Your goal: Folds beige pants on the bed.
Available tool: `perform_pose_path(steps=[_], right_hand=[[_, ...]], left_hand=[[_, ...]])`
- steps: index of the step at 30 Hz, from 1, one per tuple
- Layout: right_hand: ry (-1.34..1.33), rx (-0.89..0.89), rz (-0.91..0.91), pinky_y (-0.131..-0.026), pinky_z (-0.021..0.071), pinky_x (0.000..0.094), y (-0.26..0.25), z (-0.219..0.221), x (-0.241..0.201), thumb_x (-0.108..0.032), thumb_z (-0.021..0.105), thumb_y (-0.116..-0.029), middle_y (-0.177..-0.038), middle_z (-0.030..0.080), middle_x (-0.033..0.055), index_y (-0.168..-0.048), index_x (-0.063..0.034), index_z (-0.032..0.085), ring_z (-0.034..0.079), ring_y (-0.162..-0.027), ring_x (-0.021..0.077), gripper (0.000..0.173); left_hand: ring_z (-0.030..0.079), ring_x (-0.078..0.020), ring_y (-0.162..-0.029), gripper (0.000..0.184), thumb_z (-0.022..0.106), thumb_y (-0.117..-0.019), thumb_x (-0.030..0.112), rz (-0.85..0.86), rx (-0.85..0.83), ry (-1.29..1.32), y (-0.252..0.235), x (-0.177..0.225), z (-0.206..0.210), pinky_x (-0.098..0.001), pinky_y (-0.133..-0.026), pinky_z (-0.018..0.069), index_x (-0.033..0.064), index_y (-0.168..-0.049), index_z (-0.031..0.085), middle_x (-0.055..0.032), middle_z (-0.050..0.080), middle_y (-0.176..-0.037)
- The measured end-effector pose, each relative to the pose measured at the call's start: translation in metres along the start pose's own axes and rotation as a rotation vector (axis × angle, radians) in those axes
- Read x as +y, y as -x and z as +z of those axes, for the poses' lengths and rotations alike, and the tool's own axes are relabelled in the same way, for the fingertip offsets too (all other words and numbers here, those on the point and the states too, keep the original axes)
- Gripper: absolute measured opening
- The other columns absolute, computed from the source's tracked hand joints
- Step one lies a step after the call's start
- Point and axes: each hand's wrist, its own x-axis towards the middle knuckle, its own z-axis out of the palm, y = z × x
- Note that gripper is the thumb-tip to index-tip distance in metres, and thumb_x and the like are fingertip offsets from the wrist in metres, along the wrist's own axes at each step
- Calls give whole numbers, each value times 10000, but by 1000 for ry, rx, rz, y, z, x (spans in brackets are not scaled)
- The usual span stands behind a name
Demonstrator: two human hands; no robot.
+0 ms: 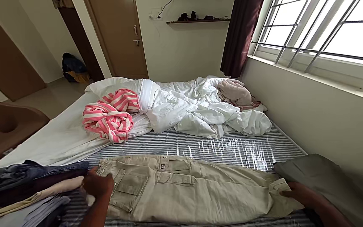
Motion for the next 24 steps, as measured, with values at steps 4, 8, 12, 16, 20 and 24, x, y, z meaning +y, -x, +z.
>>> perform_pose_path(steps=[4, 8, 12, 16, 20, 24], right_hand=[[35, 58, 50, -962, 475, 642, 9, -14, -32, -298, 656, -1021, -1092, 698, 279, -1079, 31, 717, 660, -1080, 426, 340], [86, 102, 52, -989, 467, 632, 28, -24, -58, -269, 654, -1015, -1125, 695, 266, -1102, 18, 721, 645, -1118, 430, 308], [-329, 138, -17, -984, 478, 589, 41, -22, -62, -196, 594, -1040, -1202, 663, 249, -1257, 15, 646, 636, -1126, 367, 308], [-1125, 352, -3, -753, 575, 456, 47, -16, -53, -164, 511, -956, -1007, 686, 128, -1152, -40, 623, 678, -894, 219, 257], [-1352, 411, -31, -656, 591, 413, 33, -11, -31, -202, 464, -967, -898, 685, 67, -1076, -103, 601, 689, -782, 173, 202], [-716, 460, 162, -816, 480, 602, 9, 6, -9, -177, 568, -997, -1105, 634, 278, -1145, 79, 638, 602, -994, 371, 304]], left_hand=[[418, -401, -1452, 637, 629, -906, -8, 676, -598, -151, -15, 22, 39, -623, -1174, 333, 76, -1519, 476, -178, 507, -1526], [338, -346, -1513, 754, 597, -900, -14, 803, -748, -440, -4, 33, 60, -624, -1213, 240, 244, -1583, 409, -32, 504, -1560], [413, -437, -1425, 737, 711, -876, 77, 729, -824, -618, -9, 36, 56, -663, -1188, 239, 277, -1545, 475, -172, 592, -1427], [463, -395, -1361, 311, 714, -945, 257, 632, -829, -792, -21, 53, 31, -645, -1155, 282, 157, -1238, 739, -139, 650, -1324], [467, -363, -1350, 308, 712, -956, 274, 581, -667, -733, -28, 60, 12, -615, -1108, 350, 169, -1244, 736, -129, 620, -1337], [432, -395, -1401, 249, 685, -985, 198, 608, -392, -513, -28, 49, 23, -626, -1145, 312, 118, -1214, 741, -139, 582, -1421]])
